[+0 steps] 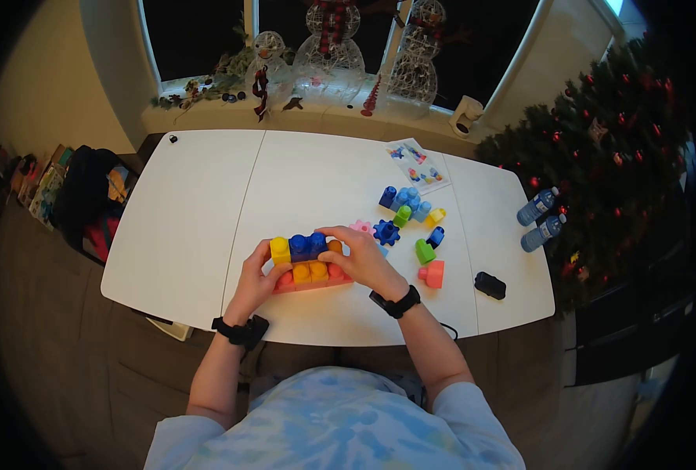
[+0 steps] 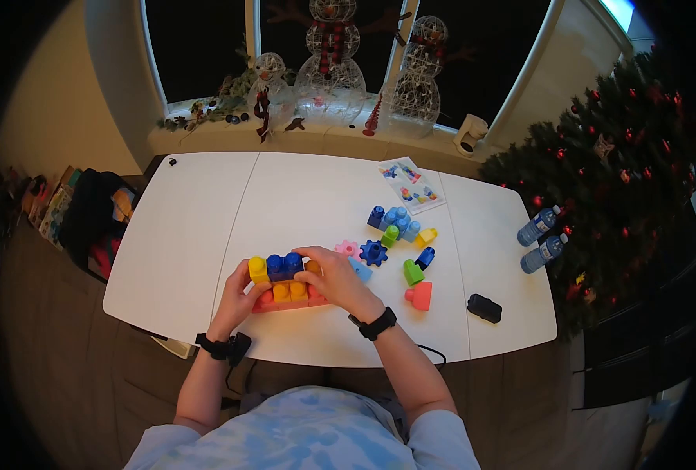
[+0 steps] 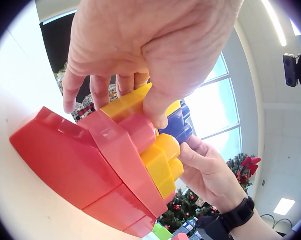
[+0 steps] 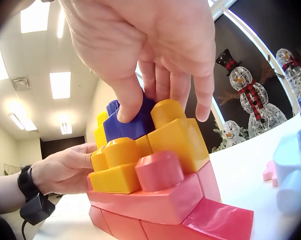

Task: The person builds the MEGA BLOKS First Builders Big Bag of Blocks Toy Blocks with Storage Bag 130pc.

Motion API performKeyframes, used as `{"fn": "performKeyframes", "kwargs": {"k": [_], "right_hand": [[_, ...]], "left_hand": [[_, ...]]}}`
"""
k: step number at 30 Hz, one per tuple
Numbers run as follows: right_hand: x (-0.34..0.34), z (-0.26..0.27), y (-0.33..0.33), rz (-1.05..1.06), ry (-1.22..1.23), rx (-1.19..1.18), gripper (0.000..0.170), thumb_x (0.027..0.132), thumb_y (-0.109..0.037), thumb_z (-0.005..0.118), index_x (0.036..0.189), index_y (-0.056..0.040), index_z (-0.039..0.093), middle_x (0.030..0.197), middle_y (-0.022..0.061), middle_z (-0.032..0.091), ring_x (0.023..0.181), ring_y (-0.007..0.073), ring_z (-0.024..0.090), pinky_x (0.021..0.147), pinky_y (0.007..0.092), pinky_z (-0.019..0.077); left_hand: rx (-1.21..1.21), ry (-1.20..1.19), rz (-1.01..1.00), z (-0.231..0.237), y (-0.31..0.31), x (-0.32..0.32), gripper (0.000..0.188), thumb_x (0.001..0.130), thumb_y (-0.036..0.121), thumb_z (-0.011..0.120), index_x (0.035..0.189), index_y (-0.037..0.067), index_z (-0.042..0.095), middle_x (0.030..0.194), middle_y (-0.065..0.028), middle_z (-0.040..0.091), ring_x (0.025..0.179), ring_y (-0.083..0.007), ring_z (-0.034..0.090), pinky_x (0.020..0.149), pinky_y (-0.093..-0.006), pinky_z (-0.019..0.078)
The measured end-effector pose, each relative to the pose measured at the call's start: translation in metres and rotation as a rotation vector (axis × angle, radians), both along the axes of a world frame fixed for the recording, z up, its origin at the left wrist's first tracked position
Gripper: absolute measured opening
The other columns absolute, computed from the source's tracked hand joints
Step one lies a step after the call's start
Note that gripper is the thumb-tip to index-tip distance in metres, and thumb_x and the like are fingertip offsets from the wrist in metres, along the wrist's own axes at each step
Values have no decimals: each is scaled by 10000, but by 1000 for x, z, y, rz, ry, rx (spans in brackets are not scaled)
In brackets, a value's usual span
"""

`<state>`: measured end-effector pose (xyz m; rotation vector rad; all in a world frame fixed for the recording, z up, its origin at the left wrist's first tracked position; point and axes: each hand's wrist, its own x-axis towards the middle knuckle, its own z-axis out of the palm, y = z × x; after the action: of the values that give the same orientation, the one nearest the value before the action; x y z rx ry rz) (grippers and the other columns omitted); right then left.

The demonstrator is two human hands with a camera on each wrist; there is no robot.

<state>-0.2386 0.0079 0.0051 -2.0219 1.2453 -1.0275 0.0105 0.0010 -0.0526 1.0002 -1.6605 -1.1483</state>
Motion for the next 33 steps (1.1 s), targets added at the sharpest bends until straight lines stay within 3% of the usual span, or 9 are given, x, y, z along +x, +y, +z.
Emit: {"fn": "performKeyframes", "kwargs": {"k": [3, 7, 11, 12, 14, 18, 20, 23, 33], "right_hand": [[-32, 15, -7, -92, -26, -82, 474, 887, -178, 794, 1320, -52, 647, 1244, 142, 721, 1162, 278, 691, 961, 350, 539], [-117, 33, -29, -549, -46, -16, 361, 885, -190, 783, 1203, -34, 717, 1103, 141, 763, 1026, 272, 735, 844, 356, 570], [-240, -22, -60, -801, 510, 39, 425, 887, -323, 774, 1189, -30, 721, 1011, 159, 768, 806, 261, 752, 715, 343, 580], [-244, -22, -59, -800, 513, 35, 425, 887, -323, 774, 1189, -30, 721, 1011, 159, 768, 806, 261, 752, 715, 343, 580], [-253, -28, -58, -910, 409, 464, 499, 897, -368, 752, 1253, -24, 689, 1041, 186, 762, 683, 282, 743, 638, 349, 594], [-251, -54, -65, -898, 267, 509, 518, 943, -400, 674, 1327, -53, 659, 1117, 209, 746, 642, 303, 742, 562, 331, 614], [-253, -74, -73, -914, 239, 502, 498, 954, -440, 626, 1282, -73, 698, 1126, 212, 747, 742, 343, 759, 649, 406, 629], [-245, -101, -81, -1014, 474, 271, 507, 919, -512, 599, 1163, -101, 767, 1102, 243, 742, 1027, 421, 716, 907, 528, 571], [-200, -97, -75, -1327, 280, 289, 442, 828, -416, 695, 1072, -55, 769, 1042, 233, 756, 993, 409, 729, 872, 502, 582]], "left_hand": [[-5, -9, 4, 2, 1, -1, 303, 964, 46, 707, 1232, 29, 567, 1152, -56, 673, 1152, -159, 637, 1068, -327, 475], [23, 11, 13, 1, 1, -1, 315, 961, 46, 709, 1241, 24, 566, 1156, -62, 678, 1155, -165, 639, 1067, -335, 474], [6, 2, 16, 1, 1, -1, 326, 954, 37, 712, 1244, 16, 566, 1166, -65, 680, 1163, -167, 640, 1066, -337, 475], [-1, -7, 12, 0, 0, 0, 331, 951, 32, 712, 1247, 15, 565, 1169, -66, 681, 1166, -169, 641, 1065, -338, 475], [-11, -16, 11, 0, 0, 0, 337, 947, 27, 713, 1249, 13, 564, 1172, -68, 683, 1168, -170, 642, 1065, -338, 476], [23, -5, 23, 3, 1, 0, 335, 943, 23, 716, 1242, 14, 565, 1153, -64, 682, 1158, -169, 642, 1070, -339, 474], [24, -10, 21, 3, 1, -1, 333, 943, 23, 717, 1240, 15, 566, 1147, -62, 681, 1156, -168, 642, 1073, -340, 472], [21, -16, 12, -1, 0, 0, 328, 943, 24, 719, 1236, 21, 570, 1142, -57, 679, 1155, -165, 641, 1079, -342, 469], [20, 5, 2, -3, 0, 0, 342, 944, 40, 728, 1246, 23, 569, 1162, -56, 678, 1170, -163, 636, 1080, -342, 469]]}}
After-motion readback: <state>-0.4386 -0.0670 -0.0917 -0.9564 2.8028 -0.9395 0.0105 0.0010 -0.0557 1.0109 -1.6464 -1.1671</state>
